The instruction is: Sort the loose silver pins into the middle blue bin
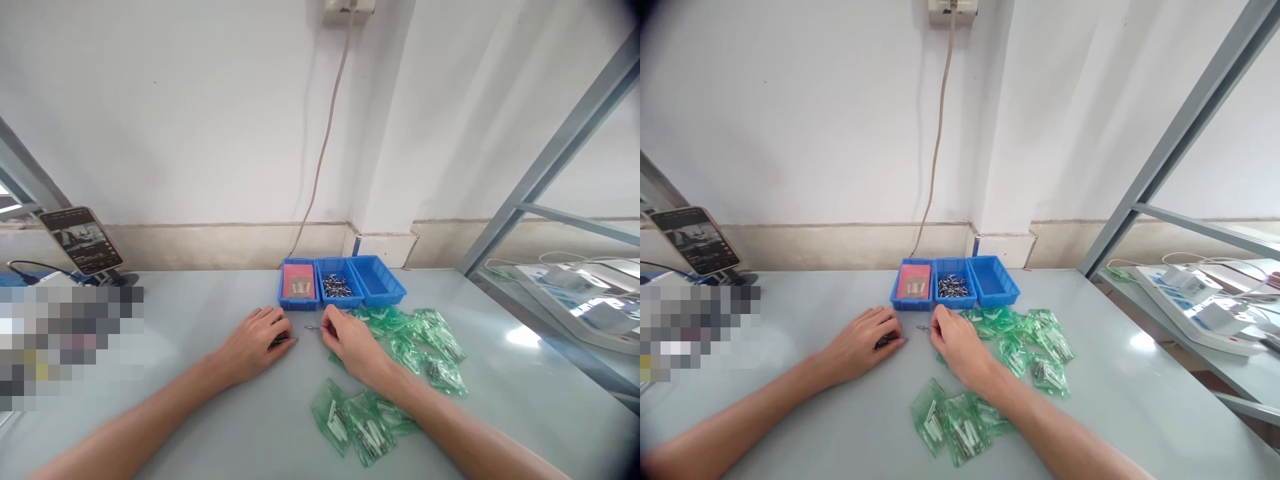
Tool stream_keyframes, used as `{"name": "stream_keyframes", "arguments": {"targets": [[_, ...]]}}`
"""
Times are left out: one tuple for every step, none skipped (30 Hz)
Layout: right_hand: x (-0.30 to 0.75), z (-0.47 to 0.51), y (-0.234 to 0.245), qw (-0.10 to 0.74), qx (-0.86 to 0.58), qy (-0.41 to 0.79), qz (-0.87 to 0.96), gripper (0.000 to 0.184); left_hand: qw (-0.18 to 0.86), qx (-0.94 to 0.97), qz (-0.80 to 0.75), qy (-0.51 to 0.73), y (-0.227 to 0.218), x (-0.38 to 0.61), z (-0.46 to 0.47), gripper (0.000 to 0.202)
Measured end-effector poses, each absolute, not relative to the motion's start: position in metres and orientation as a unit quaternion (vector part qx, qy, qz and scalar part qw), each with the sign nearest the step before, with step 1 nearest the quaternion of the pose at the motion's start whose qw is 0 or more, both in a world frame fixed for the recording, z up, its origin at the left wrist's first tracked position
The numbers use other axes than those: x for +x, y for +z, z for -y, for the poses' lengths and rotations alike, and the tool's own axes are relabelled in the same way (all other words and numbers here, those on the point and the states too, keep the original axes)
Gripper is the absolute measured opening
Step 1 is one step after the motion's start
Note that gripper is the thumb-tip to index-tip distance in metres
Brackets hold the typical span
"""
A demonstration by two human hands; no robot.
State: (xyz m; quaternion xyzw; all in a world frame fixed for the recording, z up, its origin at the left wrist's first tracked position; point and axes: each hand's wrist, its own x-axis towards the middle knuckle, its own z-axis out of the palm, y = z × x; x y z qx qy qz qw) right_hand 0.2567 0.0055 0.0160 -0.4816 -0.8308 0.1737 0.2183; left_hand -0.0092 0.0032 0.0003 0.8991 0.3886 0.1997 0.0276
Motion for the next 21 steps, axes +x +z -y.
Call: {"name": "stream_keyframes", "arguments": {"targets": [[0.257,-0.006,0.016,0.221,-0.483,0.179,0.829,0.024,0.037,0.898,-0.388,0.204,0.0,-0.009,-0.003,0.011],[0.258,-0.006,0.016,0.224,-0.48,0.182,0.829,0.022,0.046,0.898,-0.386,0.207,0.0,-0.009,-0.003,0.009],[0.258,-0.006,0.015,0.227,-0.474,0.18,0.831,0.021,0.053,0.898,-0.384,0.209,0.0,-0.008,-0.003,0.006],[0.258,-0.006,0.014,0.231,-0.465,0.173,0.837,0.02,0.056,0.899,-0.381,0.21,0.0,-0.008,-0.003,0.006],[0.258,-0.006,0.012,0.235,-0.456,0.162,0.843,0.019,0.057,0.9,-0.377,0.211,0.0,-0.008,-0.003,0.009],[0.259,-0.007,0.011,0.237,-0.447,0.15,0.849,0.02,0.057,0.902,-0.373,0.211,0.0,-0.008,-0.004,0.012],[0.259,-0.007,0.009,0.237,-0.441,0.138,0.855,0.021,0.057,0.904,-0.368,0.211,0.0,-0.008,-0.004,0.015],[0.259,-0.007,0.007,0.233,-0.437,0.126,0.86,0.021,0.059,0.905,-0.366,0.21,0.0,-0.008,-0.004,0.016],[0.259,-0.008,0.005,0.227,-0.434,0.117,0.864,0.022,0.061,0.905,-0.366,0.209,0.0,-0.008,-0.004,0.015],[0.26,-0.008,0.004,0.22,-0.432,0.11,0.868,0.022,0.063,0.904,-0.369,0.209,0.001,-0.008,-0.004,0.014],[0.26,-0.009,0.003,0.215,-0.431,0.104,0.87,0.022,0.065,0.902,-0.372,0.21,0.001,-0.008,-0.004,0.012],[0.26,-0.009,0.002,0.211,-0.429,0.099,0.872,0.023,0.067,0.9,-0.374,0.212,0.001,-0.007,-0.004,0.012],[0.261,-0.009,0.002,0.21,-0.428,0.095,0.874,0.023,0.068,0.899,-0.376,0.215,0.002,-0.007,-0.004,0.012],[0.261,-0.009,0.001,0.211,-0.428,0.092,0.874,0.023,0.069,0.898,-0.376,0.22,0.002,-0.007,-0.004,0.013],[0.261,-0.009,0.002,0.212,-0.429,0.089,0.874,0.023,0.071,0.897,-0.375,0.223,0.002,-0.007,-0.004,0.013],[0.261,-0.009,0.002,0.212,-0.43,0.089,0.873,0.023,0.074,0.896,-0.376,0.226,0.002,-0.006,-0.004,0.014],[0.261,-0.008,0.002,0.211,-0.431,0.089,0.873,0.023,0.077,0.894,-0.377,0.228,0.002,-0.006,-0.003,0.015],[0.26,-0.008,0.003,0.209,-0.432,0.089,0.873,0.023,0.081,0.893,-0.379,0.23,0.002,-0.006,-0.003,0.014],[0.26,-0.008,0.003,0.206,-0.433,0.09,0.873,0.023,0.087,0.891,-0.381,0.232,0.002,-0.006,-0.003,0.014],[0.26,-0.008,0.004,0.205,-0.435,0.09,0.872,0.023,0.094,0.889,-0.382,0.234,0.002,-0.007,-0.003,0.012],[0.26,-0.008,0.005,0.206,-0.437,0.09,0.871,0.023,0.102,0.887,-0.383,0.236,0.002,-0.007,-0.003,0.01]]}}
